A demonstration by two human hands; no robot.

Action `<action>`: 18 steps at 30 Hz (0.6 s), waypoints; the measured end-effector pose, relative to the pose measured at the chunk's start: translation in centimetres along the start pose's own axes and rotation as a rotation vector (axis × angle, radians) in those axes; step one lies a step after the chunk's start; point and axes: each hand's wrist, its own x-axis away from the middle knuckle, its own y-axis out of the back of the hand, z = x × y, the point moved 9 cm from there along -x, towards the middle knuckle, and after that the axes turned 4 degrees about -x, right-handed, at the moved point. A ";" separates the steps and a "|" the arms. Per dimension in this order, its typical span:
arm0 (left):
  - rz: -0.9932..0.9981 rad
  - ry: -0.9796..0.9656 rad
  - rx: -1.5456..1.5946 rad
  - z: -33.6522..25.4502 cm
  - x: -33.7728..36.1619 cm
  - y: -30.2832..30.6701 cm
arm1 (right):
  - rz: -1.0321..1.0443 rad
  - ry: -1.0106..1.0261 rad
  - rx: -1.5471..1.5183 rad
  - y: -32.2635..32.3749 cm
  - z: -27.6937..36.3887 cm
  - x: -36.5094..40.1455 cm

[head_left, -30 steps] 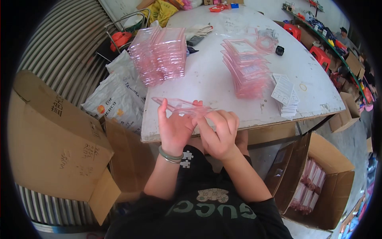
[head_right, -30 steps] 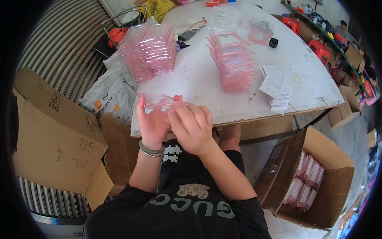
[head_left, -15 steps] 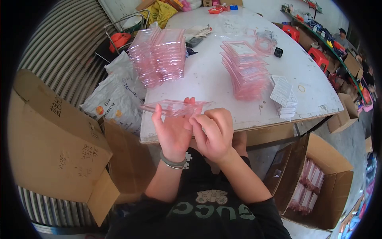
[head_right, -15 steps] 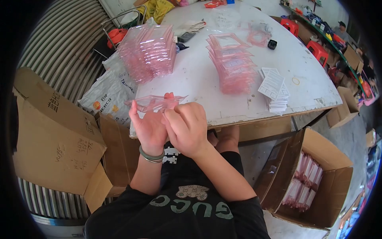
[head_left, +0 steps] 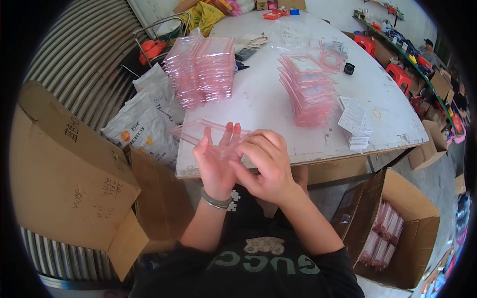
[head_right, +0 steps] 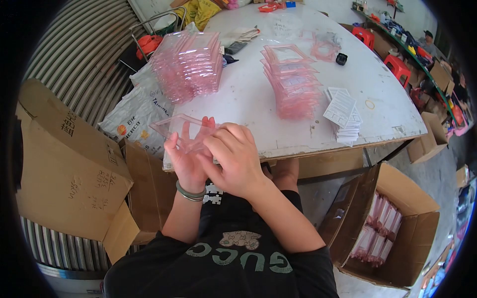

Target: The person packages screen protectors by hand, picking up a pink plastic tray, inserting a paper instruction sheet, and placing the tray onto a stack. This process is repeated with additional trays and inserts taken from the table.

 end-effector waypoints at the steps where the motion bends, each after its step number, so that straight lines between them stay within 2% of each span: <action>1: -0.005 -0.022 -0.007 -0.1 0.0 -0.1 | 0.018 -0.009 -0.015 -0.7 -0.7 1.0; 5: 0.050 -0.089 -0.012 -0.7 -0.2 -1.2 | 0.029 0.058 -0.012 -1.9 -1.1 2.4; 9: 0.114 -0.036 0.029 -0.7 -0.5 -0.9 | 0.148 -0.067 -0.089 -2.1 0.1 1.3; 12: 0.123 -0.126 0.001 -1.4 -0.5 -1.0 | 0.249 -0.082 -0.102 -2.5 0.0 0.9; 15: 0.227 -0.151 -0.080 -2.3 -0.3 -1.9 | 0.341 -0.101 -0.073 -3.3 -0.2 1.0; 18: 0.197 -0.119 -0.193 -2.0 -0.2 -1.3 | 0.447 -0.186 -0.071 -4.4 -0.7 1.6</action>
